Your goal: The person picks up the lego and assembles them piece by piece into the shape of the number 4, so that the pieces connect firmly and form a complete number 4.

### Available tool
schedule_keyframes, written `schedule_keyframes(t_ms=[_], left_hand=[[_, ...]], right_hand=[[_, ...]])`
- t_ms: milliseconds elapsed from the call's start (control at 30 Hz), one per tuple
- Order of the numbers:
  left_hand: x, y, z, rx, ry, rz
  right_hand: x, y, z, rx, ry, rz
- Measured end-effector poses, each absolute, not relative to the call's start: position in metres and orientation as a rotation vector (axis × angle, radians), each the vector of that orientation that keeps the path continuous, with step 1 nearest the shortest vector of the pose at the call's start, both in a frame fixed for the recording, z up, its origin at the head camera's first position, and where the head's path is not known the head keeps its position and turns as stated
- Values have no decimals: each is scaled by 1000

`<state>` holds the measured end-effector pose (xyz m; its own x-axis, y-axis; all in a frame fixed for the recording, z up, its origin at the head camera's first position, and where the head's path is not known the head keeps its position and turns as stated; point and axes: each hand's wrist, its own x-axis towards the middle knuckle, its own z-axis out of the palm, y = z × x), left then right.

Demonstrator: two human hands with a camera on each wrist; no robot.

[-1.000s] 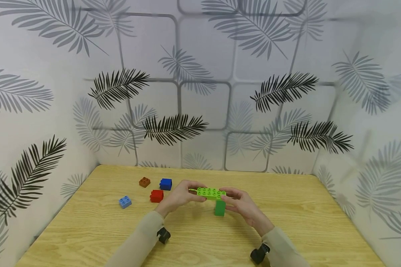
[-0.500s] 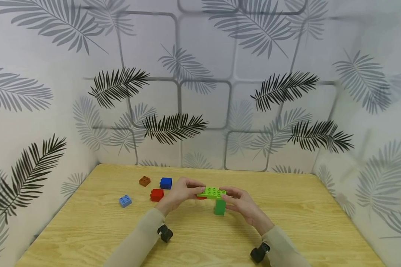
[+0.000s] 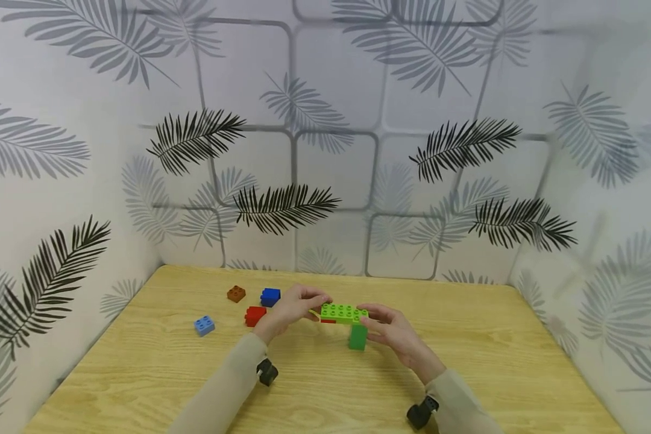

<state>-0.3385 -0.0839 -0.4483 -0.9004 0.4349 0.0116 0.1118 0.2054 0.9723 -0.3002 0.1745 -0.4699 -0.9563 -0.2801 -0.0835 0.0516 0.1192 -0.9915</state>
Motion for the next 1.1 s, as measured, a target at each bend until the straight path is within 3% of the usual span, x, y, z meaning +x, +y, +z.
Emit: schedule_keyframes(t_ms=[1100], left_hand=[[-377,-97,-474,322,2465,1588]], right_hand=[[-298,176,-470,-245,2134,-1929]])
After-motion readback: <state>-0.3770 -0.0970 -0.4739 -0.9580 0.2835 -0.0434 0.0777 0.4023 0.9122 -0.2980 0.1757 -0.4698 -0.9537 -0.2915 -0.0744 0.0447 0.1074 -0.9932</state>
